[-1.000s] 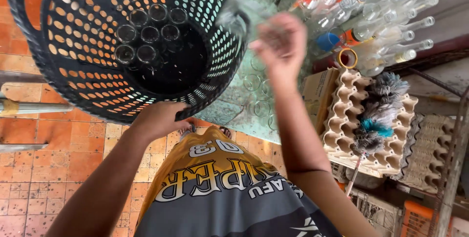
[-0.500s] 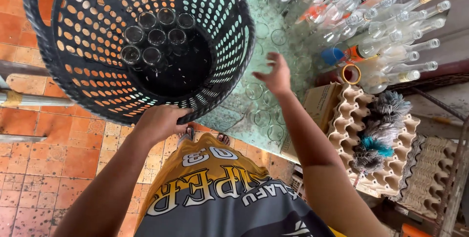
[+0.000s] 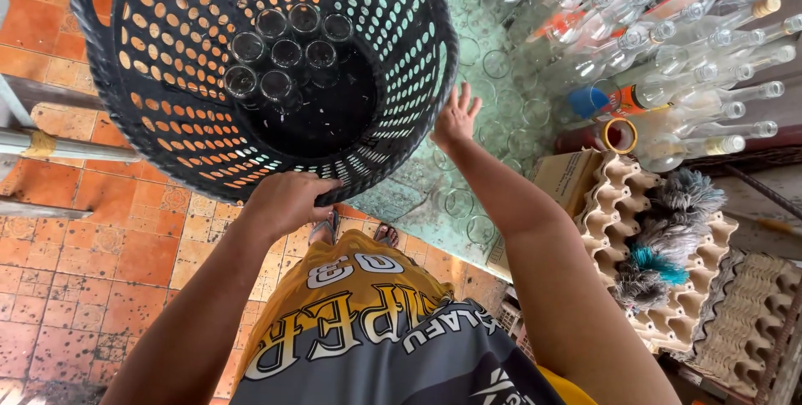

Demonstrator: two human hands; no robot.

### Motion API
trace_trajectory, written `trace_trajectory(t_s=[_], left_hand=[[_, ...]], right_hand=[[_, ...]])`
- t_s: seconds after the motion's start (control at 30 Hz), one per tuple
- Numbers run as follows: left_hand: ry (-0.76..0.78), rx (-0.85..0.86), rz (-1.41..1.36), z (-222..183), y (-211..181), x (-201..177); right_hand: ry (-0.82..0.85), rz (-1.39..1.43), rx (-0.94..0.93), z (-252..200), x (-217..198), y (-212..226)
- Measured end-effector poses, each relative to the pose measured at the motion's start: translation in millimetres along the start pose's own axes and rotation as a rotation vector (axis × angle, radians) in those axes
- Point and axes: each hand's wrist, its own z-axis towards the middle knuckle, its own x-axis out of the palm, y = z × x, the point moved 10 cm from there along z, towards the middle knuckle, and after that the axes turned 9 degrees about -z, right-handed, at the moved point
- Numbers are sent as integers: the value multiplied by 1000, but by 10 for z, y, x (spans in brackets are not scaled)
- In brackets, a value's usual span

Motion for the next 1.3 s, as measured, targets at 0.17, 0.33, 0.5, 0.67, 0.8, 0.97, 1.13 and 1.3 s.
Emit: trace_trajectory(t_s=[0.17,0.33,0.5,0.67,0.8,0.97,1.13,1.3], left_hand=[[-6,17,-7,12,-6,10],[-1,44,23,40,-17,-8],[92,127,-32,101,-25,40],[345,183,-240,149,-104,-291],[105,-67,-195,1050,907,-557],[-135,-317,228,2070,2041,-347],[-260,-328,310,2156,2116,-229],[-243,-79,85,1827,1523,-516]], right_hand=[[-58,152,91,-381,-491,-66],[-756,836,250,-1274,-1567,-666],[-1135,1144,-445,-2395,-2971,409],[-859,1238,-482,-2147,-2773,1121],[-646,1262,-382,-2057,-2641,1147],[-527,1401,-304,-1896,-2502,1130],[-471,1502,-250,-1760,-2345,1077],[-375,1346,-304,-1736,-2356,1187]])
